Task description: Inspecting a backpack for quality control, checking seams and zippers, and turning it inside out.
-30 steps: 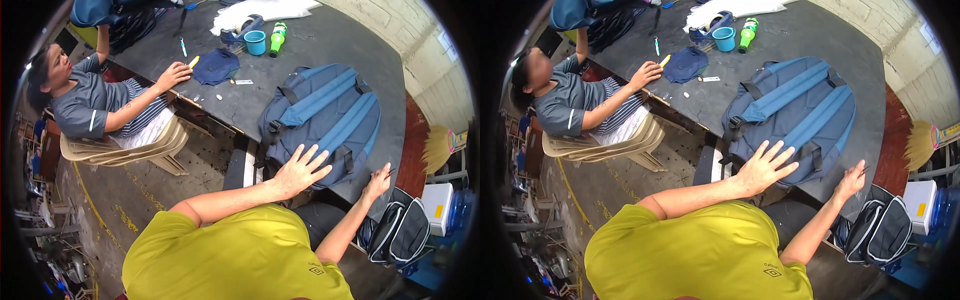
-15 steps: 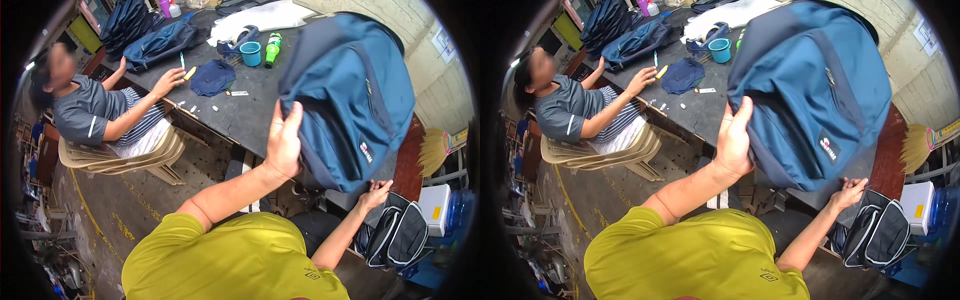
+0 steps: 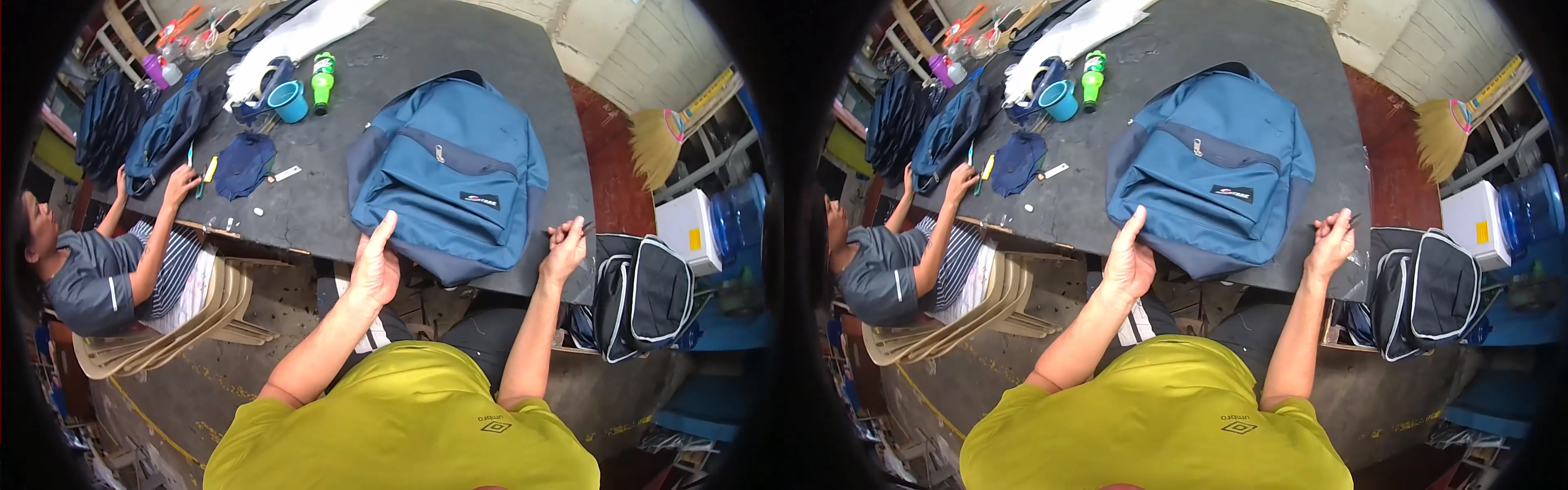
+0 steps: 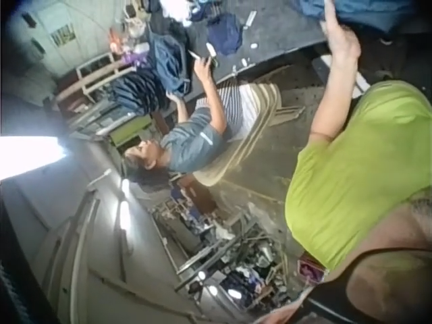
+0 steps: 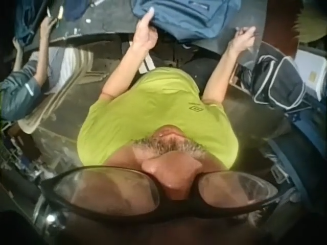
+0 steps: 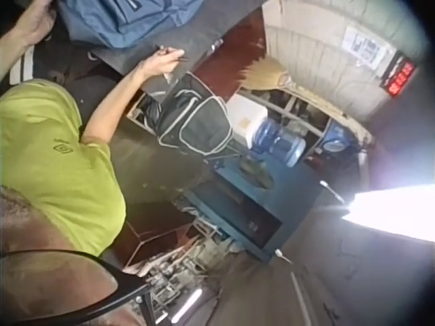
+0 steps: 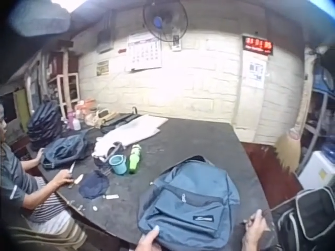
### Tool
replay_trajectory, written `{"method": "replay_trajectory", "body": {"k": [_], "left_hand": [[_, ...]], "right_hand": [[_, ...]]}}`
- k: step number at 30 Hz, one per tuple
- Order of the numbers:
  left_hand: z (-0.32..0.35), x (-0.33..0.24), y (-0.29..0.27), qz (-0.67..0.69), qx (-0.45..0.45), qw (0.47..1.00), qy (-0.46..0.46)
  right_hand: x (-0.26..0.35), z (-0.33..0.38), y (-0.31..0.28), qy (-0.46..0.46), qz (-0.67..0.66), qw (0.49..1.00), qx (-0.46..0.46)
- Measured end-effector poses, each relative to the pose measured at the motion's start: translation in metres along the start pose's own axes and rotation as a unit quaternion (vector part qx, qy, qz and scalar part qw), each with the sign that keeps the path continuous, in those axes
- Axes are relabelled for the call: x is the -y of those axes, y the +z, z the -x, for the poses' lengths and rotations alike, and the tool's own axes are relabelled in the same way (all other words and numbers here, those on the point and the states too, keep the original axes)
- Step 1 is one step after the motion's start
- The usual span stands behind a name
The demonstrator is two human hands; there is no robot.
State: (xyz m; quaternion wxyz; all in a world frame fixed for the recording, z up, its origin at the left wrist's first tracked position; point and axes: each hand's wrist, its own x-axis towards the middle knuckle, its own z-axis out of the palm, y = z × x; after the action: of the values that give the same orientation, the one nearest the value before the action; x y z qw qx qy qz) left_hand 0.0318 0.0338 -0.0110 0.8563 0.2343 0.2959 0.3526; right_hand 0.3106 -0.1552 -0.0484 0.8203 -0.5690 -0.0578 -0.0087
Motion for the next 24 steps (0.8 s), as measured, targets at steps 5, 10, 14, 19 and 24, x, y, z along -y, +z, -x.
{"method": "replay_trajectory", "body": {"k": [5, 10, 14, 19, 24], "left_hand": [[0.006, 0.003, 0.000, -0.075, 0.023, 0.996, 0.039], [0.015, 0.005, 0.021, -0.044, 0.075, 0.996, -0.001], [-0.006, -0.020, 0.056, -0.082, 0.233, 0.963, 0.105], [-0.061, -0.119, 0.166, -0.110, 0.369, 0.898, 0.211], [-0.172, -0.225, 0.245, -0.171, 0.351, 0.834, 0.389]], "right_hand": [[-0.004, 0.004, 0.006, 0.008, 0.049, 0.998, 0.028], [-0.013, -0.003, -0.011, -0.012, 0.060, 0.998, 0.034], [-0.019, -0.005, -0.008, -0.014, 0.041, 0.999, 0.029], [-0.016, -0.002, -0.011, -0.023, 0.080, 0.995, 0.049], [-0.015, -0.004, -0.013, -0.045, 0.093, 0.994, 0.030]]}}
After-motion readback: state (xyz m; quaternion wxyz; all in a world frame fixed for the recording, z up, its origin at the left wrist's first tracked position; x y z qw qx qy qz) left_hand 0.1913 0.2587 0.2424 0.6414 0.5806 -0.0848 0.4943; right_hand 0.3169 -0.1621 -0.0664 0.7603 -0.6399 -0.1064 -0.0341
